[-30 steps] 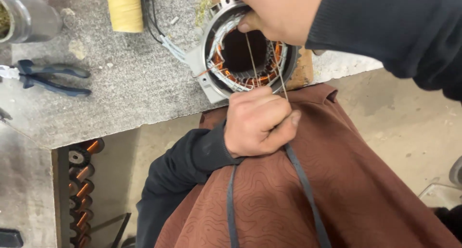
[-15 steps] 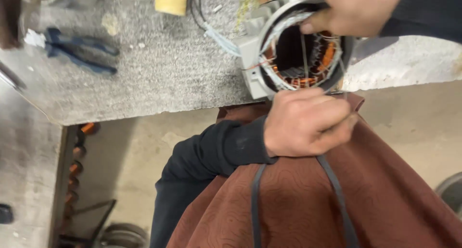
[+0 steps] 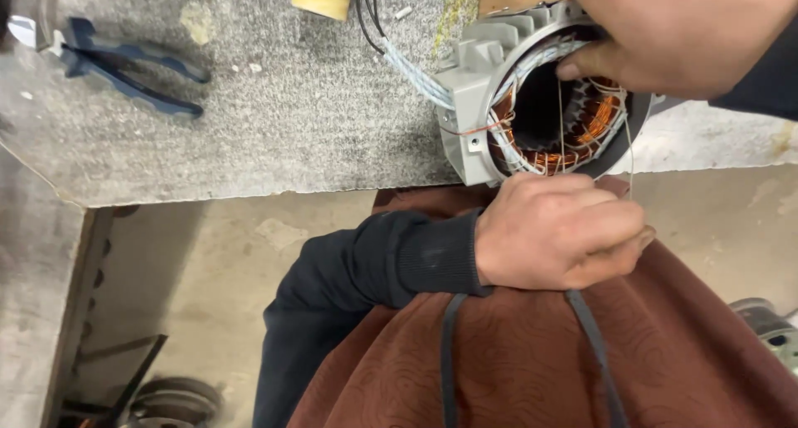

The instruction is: Manually winding and lacing the coils inside an electric motor stator on a workshop workbench.

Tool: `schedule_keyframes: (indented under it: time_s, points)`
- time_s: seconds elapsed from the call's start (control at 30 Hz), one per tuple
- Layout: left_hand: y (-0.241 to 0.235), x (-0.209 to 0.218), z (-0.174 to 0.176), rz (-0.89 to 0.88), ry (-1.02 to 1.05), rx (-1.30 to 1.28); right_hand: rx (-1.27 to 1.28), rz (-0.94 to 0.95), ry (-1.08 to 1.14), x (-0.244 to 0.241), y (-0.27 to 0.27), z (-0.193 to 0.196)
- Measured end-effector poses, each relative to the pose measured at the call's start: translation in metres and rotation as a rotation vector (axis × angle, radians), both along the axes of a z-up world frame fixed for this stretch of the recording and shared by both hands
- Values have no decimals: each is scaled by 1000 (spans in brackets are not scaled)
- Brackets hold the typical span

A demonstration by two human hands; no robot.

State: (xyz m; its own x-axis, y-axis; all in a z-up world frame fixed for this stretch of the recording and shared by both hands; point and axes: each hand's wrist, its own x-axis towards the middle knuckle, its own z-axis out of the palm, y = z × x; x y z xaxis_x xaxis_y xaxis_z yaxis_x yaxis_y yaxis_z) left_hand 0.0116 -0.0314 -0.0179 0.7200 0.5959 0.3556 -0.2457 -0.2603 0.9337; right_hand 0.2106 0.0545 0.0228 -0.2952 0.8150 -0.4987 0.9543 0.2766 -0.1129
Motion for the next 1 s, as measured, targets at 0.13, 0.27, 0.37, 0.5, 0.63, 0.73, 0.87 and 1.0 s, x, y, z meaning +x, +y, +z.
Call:
schedule_keyframes:
  time_s: [0.13,0.27,0.37,0.5,0.63,0.73,0.87,1.0]
  points:
    - [6,-4,6,-7,8,-11,15,43,47,-5,3,6]
    - [15,-8,12,-2,18,-6,65,51,29,-18,11,28]
    - [20,-11,15,-1,33,30,-93,14,-180,-17,8,28]
    - [33,-18,23,-142,-12,-34,227,-107,148,-13,-16,43]
    - [47,-26,43,-213,88,-312,564,-676,634,-10,-136,17]
    - [46,-17,57,-169,140,-488,169,-313,618,-12,-147,-14]
    - [51,-8,71,-201,149,-479,594,-286,444,-43,-130,0]
    - [76,-5,71,-241,194,-242,621,-320,388,-50,-116,-4]
